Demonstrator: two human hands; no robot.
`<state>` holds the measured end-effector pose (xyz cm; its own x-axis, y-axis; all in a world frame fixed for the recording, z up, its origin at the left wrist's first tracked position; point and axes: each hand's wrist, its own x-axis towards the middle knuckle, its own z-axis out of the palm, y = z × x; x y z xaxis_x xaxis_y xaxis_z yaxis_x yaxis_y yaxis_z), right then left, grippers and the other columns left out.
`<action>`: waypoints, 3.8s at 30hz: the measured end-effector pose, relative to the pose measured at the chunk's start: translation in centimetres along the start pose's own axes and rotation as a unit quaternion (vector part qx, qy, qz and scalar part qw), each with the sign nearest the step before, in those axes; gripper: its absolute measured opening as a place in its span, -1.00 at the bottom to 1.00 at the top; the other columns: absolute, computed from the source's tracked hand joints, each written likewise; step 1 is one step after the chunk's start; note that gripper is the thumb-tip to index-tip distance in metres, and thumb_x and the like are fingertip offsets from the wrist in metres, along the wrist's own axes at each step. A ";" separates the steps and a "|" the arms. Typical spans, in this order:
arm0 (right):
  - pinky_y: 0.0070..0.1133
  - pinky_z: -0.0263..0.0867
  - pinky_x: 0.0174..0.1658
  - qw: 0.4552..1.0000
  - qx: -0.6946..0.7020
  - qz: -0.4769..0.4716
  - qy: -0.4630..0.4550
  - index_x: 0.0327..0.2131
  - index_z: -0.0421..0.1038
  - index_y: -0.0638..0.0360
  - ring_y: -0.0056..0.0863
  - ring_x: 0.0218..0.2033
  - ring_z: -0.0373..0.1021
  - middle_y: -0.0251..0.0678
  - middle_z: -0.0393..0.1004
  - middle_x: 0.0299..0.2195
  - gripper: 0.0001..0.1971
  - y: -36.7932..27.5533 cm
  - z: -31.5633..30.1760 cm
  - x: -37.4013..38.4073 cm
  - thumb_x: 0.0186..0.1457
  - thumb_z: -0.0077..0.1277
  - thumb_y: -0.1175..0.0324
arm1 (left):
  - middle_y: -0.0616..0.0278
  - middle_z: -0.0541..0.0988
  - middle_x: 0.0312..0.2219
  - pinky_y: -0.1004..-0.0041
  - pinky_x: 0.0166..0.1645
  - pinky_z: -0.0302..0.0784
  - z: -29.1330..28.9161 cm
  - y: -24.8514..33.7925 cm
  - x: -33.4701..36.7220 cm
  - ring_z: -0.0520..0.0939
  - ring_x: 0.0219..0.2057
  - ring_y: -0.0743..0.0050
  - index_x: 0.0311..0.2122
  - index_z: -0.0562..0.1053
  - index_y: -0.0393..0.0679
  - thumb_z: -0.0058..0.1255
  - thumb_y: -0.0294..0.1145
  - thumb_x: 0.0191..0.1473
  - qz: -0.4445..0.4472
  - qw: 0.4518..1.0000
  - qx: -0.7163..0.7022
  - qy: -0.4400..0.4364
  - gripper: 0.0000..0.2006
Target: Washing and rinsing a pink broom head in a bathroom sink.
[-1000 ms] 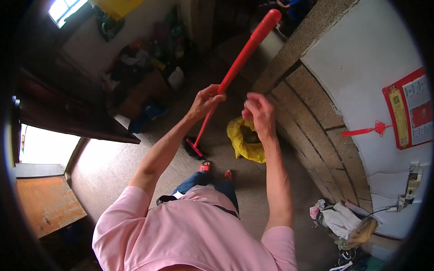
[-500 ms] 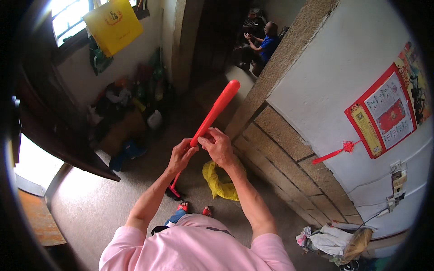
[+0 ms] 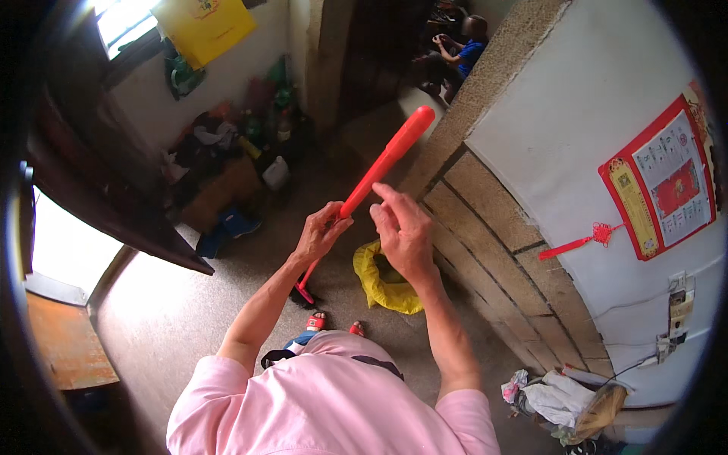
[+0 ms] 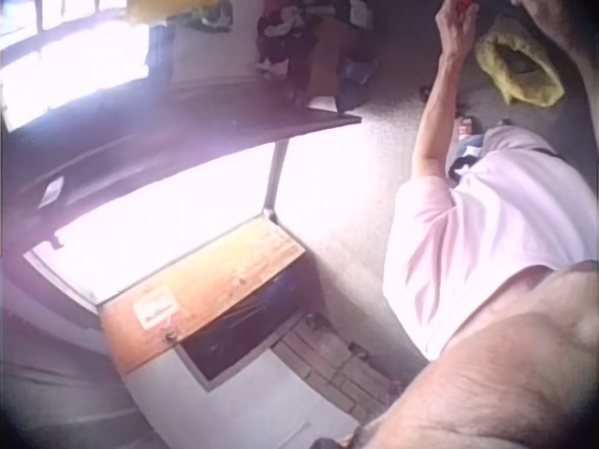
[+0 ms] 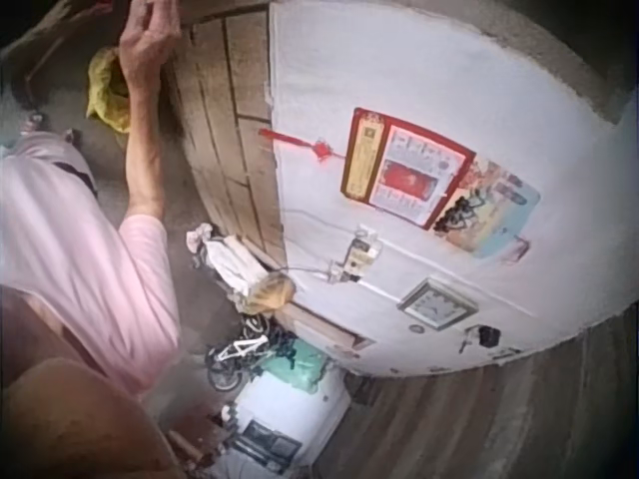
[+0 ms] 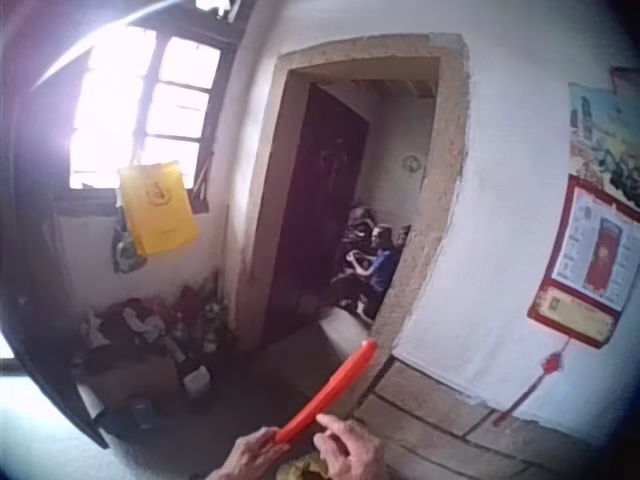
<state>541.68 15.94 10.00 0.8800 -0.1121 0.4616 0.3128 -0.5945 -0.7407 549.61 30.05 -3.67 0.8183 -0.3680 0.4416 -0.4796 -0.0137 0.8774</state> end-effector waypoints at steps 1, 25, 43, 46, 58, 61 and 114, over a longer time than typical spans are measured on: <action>-0.62 0.23 -0.52 0.998 -0.042 -0.047 0.017 -0.23 0.33 0.18 -0.55 -0.59 0.31 -0.32 0.32 -0.59 -0.74 -0.3 -0.4 0.5 -0.08 -0.06 0.52 | 0.29 0.38 -0.57 0.57 -0.42 0.29 0.1 0.0 -0.1 0.35 -0.55 0.61 -0.27 0.33 -0.23 0.02 -0.40 -0.09 -0.001 1.000 -0.001 -0.002 -0.75; -0.78 0.19 -0.58 0.984 0.139 0.032 0.107 -0.36 0.34 0.23 -0.76 -0.63 0.24 -0.43 0.39 -0.56 -0.74 -3.0 -5.8 6.1 -0.09 0.07 0.27 | 0.27 0.36 -0.58 0.57 -0.45 0.29 0.7 1.5 -1.5 0.36 -0.55 0.59 -0.31 0.37 -0.24 0.07 -0.36 -0.14 -0.009 1.000 0.005 -0.020 -0.73; -0.76 0.19 -0.59 0.980 0.165 0.009 0.110 -0.34 0.31 0.25 -0.71 -0.65 0.25 -0.39 0.37 -0.53 -0.72 -2.8 -6.4 5.9 -0.07 0.05 0.25 | 0.18 0.36 -0.58 0.48 -0.45 0.31 1.0 1.4 -1.1 0.39 -0.56 0.37 -0.30 0.37 -0.24 0.06 -0.34 -0.15 -0.018 0.999 0.001 -0.037 -0.72; -0.76 0.20 -0.59 0.981 0.147 0.024 0.121 -0.34 0.31 0.24 -0.71 -0.64 0.26 -0.39 0.37 -0.52 -0.73 -3.2 -6.5 5.5 -0.06 0.04 0.27 | 0.19 0.36 -0.58 0.49 -0.46 0.30 1.2 1.6 -1.2 0.39 -0.57 0.39 -0.30 0.37 -0.24 0.06 -0.34 -0.15 -0.011 0.999 -0.008 -0.031 -0.72; -0.77 0.21 -0.60 0.980 0.158 0.010 0.117 -0.31 0.28 0.23 -0.71 -0.64 0.27 -0.39 0.36 -0.52 -0.73 -3.1 -6.5 4.9 -0.04 0.01 0.28 | 0.20 0.37 -0.57 0.50 -0.45 0.31 1.4 1.9 -1.6 0.39 -0.57 0.40 -0.31 0.37 -0.23 0.06 -0.33 -0.14 -0.014 0.999 -0.008 -0.035 -0.73; -0.77 0.21 -0.61 0.980 0.161 0.010 0.120 -0.31 0.28 0.23 -0.71 -0.64 0.27 -0.38 0.36 -0.52 -0.73 -3.2 -6.4 4.7 -0.03 0.01 0.27 | 0.19 0.37 -0.57 0.50 -0.45 0.31 1.4 1.9 -1.8 0.39 -0.56 0.40 -0.30 0.37 -0.22 0.06 -0.34 -0.14 -0.015 0.999 -0.015 -0.032 -0.73; -0.45 0.27 -0.38 0.612 0.313 0.668 0.287 -0.14 0.18 0.19 -0.35 -0.35 0.35 -0.24 0.34 -0.25 -0.65 43.8 12.9 -24.3 -0.07 -0.08 0.42 | 0.42 0.04 -0.78 0.51 -0.57 0.11 -30.6 3.9 -3.0 0.12 -0.71 0.59 -0.68 0.03 0.00 -0.38 -0.42 -0.03 -0.080 0.877 0.193 0.432 -0.77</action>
<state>538.59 2.90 -39.99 0.2866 -0.5332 -0.7960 -0.3149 0.7322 -0.6039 555.03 59.55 4.18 0.7392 0.5080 0.4422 -0.2723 -0.3752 0.8861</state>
